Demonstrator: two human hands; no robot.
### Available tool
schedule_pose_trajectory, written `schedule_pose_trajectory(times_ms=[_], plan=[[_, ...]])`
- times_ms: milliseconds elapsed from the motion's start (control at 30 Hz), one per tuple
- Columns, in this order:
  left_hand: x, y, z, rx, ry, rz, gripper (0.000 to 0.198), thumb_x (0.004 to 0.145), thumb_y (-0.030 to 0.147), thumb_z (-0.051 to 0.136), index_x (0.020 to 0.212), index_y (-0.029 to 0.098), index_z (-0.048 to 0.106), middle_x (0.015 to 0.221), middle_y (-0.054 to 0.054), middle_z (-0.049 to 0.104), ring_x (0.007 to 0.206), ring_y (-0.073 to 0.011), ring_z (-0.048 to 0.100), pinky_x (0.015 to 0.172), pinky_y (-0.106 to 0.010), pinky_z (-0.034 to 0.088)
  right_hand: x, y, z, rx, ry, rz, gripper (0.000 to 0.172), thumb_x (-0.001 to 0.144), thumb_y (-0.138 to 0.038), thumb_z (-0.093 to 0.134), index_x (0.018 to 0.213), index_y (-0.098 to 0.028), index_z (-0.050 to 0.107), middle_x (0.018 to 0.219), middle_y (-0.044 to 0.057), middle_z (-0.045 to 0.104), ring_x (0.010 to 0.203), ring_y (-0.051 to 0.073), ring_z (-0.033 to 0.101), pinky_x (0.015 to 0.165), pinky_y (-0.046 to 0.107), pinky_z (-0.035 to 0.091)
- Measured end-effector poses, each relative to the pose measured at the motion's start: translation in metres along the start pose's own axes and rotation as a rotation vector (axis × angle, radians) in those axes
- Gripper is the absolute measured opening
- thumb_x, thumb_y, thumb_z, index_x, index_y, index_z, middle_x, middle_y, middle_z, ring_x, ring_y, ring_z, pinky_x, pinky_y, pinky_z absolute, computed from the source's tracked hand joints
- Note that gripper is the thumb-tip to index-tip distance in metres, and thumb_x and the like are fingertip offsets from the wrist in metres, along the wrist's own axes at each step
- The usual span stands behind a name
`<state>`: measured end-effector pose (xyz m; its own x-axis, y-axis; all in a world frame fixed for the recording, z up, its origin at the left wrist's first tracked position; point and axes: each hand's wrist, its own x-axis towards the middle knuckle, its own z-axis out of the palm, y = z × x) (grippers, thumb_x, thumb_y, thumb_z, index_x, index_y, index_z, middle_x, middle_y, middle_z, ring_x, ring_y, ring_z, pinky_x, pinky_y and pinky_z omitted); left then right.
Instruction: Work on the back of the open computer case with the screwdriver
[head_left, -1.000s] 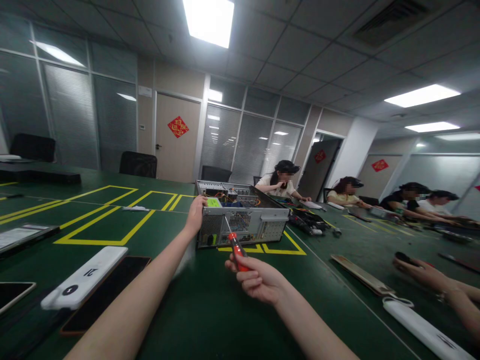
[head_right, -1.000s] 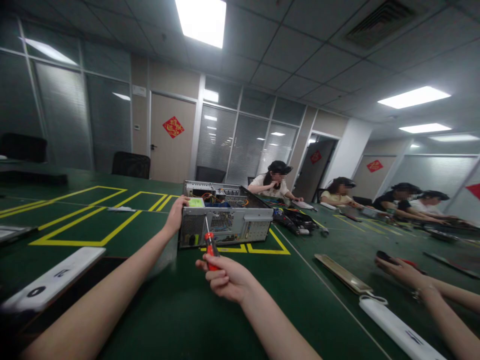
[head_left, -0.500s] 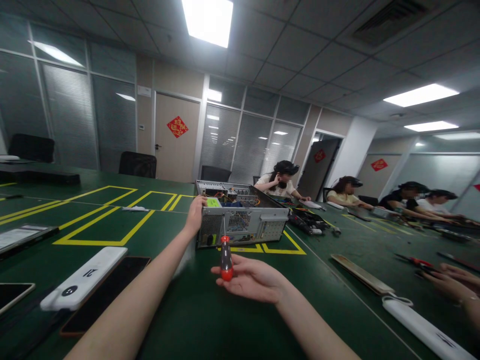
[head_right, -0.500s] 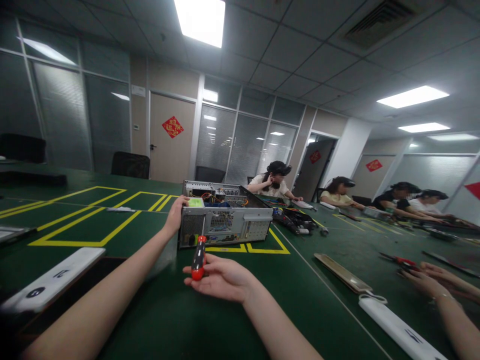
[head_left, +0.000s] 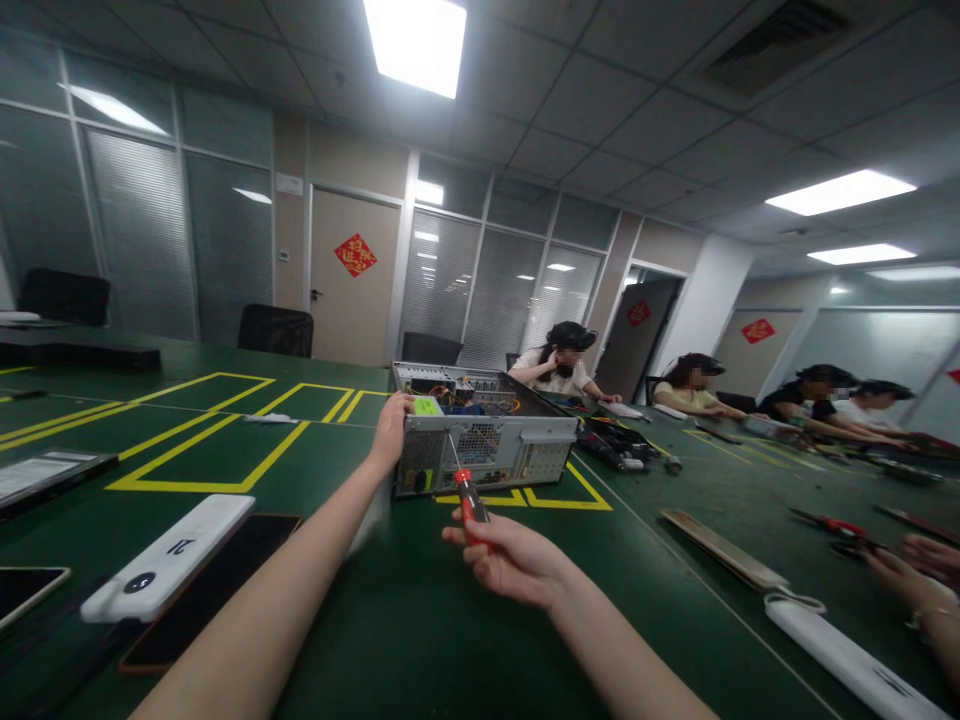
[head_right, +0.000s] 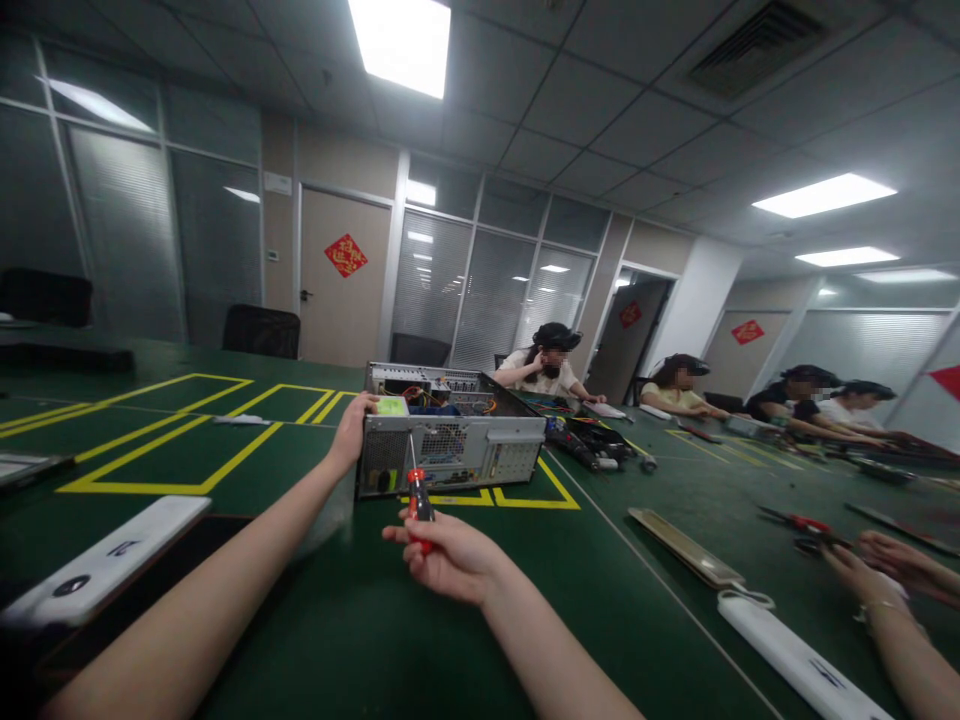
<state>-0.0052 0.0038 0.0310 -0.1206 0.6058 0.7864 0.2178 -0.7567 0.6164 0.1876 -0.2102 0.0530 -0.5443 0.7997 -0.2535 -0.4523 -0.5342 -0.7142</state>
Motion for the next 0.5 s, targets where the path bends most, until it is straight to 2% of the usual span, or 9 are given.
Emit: schedule_pose_trajectory(times_ms=[67,133,233,333,400,500], plan=[[0.0,0.0,0.0,0.0,0.002,-0.001,0.036,0.095,0.033,0.024,0.072,0.023,0.05,0.104,-0.005,0.066,0.115,-0.0195,0.056,0.114,-0.038,0.036,-0.003,-0.001,0.003,-0.006,-0.009,-0.017,0.038,0.074,-0.007,0.075,0.108,-0.013,0.058,0.084,0.004,0.064,0.052,0.001,0.044,0.049,0.012,0.032],[0.0,0.001,-0.001,-0.002,-0.002,-0.006,0.035,0.095,0.033,0.024,0.073,0.023,0.05,0.104,-0.006,0.066,0.115,-0.0199,0.056,0.113,-0.039,0.037,-0.006,-0.003,0.007,0.0,-0.015,-0.031,0.04,0.075,-0.009,0.074,0.11,-0.013,0.057,0.08,0.002,0.062,0.051,0.001,0.04,0.049,0.012,0.029],[0.0,0.001,-0.002,-0.005,-0.011,-0.017,0.035,0.095,0.032,0.025,0.073,0.023,0.051,0.105,-0.006,0.066,0.117,-0.0204,0.055,0.112,-0.038,0.038,-0.01,-0.003,0.013,-0.025,-0.016,-0.052,0.042,0.075,-0.013,0.074,0.112,-0.016,0.053,0.09,0.006,0.065,0.061,0.007,0.053,0.056,0.017,0.036],[0.0,0.003,-0.002,-0.003,-0.018,-0.026,0.034,0.094,0.032,0.025,0.073,0.023,0.05,0.106,-0.006,0.065,0.117,-0.0204,0.054,0.112,-0.038,0.037,-0.012,-0.003,0.017,-0.122,-0.013,-0.053,0.055,0.073,-0.01,0.072,0.122,-0.02,0.048,0.106,0.01,0.067,0.075,0.014,0.065,0.062,0.021,0.042],[0.0,0.004,-0.002,-0.006,-0.021,-0.028,0.034,0.094,0.032,0.024,0.073,0.023,0.049,0.105,-0.006,0.065,0.116,-0.0203,0.054,0.112,-0.038,0.037,-0.012,-0.003,0.018,-0.16,0.005,-0.05,0.061,0.074,-0.01,0.073,0.127,-0.021,0.045,0.109,0.011,0.067,0.077,0.014,0.066,0.064,0.021,0.043],[0.0,0.005,-0.002,-0.01,-0.02,-0.027,0.034,0.094,0.032,0.024,0.072,0.023,0.049,0.104,-0.006,0.064,0.115,-0.0203,0.055,0.112,-0.037,0.037,-0.014,-0.004,0.02,-0.178,0.039,-0.081,0.066,0.075,-0.015,0.075,0.131,-0.022,0.043,0.103,0.011,0.068,0.074,0.013,0.066,0.062,0.02,0.043]])
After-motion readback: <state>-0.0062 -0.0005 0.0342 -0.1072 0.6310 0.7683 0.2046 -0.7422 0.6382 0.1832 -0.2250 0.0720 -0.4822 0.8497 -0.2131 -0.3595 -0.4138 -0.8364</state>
